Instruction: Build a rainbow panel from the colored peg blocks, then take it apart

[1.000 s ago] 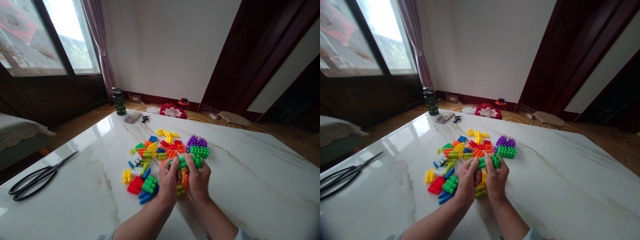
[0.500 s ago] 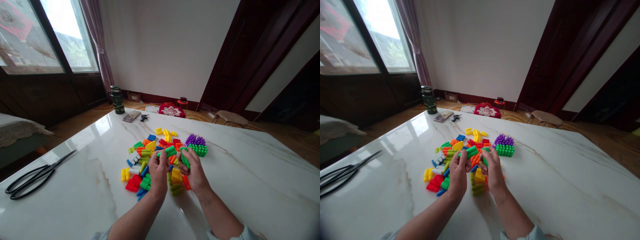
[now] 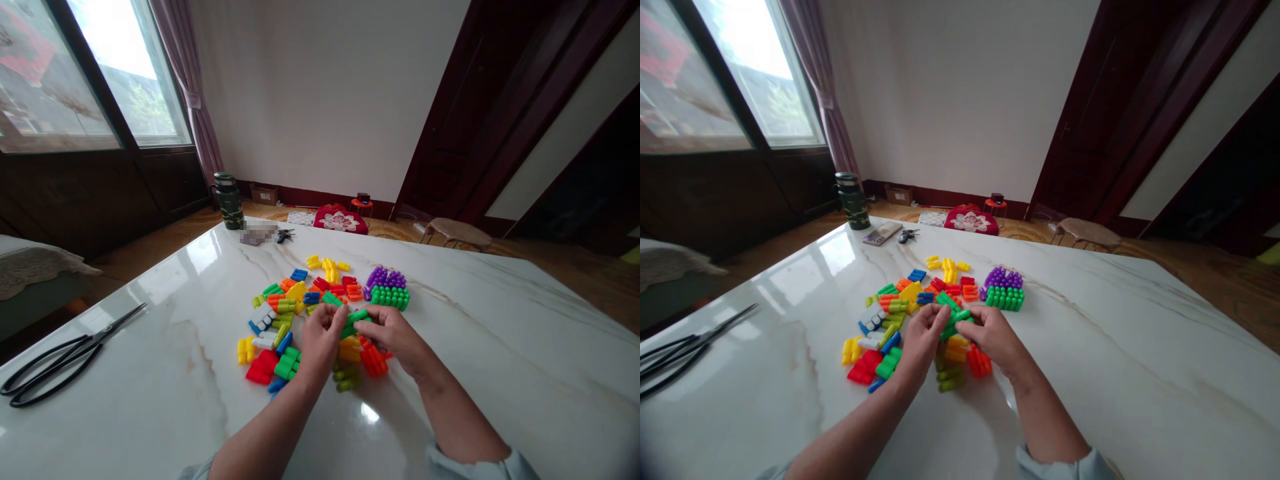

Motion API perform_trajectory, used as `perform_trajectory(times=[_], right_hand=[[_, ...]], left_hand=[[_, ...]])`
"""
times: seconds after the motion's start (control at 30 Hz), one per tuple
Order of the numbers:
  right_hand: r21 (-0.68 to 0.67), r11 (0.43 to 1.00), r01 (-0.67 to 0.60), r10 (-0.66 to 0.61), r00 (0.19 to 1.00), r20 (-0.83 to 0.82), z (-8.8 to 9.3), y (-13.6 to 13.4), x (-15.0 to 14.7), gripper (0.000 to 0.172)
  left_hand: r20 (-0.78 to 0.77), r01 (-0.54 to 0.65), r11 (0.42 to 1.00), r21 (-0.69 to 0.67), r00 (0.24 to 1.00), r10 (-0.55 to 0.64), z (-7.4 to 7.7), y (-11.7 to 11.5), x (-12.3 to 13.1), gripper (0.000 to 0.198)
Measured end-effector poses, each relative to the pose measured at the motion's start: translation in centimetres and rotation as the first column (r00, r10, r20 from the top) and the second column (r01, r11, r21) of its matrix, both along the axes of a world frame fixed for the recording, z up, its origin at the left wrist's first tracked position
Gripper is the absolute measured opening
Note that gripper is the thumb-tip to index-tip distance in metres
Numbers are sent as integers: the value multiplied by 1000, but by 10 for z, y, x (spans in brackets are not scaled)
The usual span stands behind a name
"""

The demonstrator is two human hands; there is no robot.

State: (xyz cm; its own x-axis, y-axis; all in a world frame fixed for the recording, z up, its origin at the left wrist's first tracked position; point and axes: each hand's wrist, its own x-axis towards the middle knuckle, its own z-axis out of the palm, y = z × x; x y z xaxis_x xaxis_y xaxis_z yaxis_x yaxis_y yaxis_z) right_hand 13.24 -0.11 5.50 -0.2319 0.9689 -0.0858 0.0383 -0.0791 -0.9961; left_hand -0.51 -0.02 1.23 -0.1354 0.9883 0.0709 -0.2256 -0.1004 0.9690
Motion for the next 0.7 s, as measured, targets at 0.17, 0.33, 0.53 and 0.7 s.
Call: perform_trajectory(times=[0.17,0.33,0.53,0.7], right_hand=[[81,985,149,-146,989,-38,-9,-2,-12,25],[136,955,262,-257,965,-58,-16,0,-17,36],[121,929,351,-330,930,-161,-21,-2,-29,41],[170,817,551,-517,831,-206,-18,7,-8,36]], left_hand=[[-10,65,998,-24,998,-65,-9,-2,3,47],[-14,142,990,-12,990,-142,-8,-3,4,52],[4,311,950,10,950,-311,-6,-6,9,53],[-51,487,874,6,873,-486,9,-25,6,50]])
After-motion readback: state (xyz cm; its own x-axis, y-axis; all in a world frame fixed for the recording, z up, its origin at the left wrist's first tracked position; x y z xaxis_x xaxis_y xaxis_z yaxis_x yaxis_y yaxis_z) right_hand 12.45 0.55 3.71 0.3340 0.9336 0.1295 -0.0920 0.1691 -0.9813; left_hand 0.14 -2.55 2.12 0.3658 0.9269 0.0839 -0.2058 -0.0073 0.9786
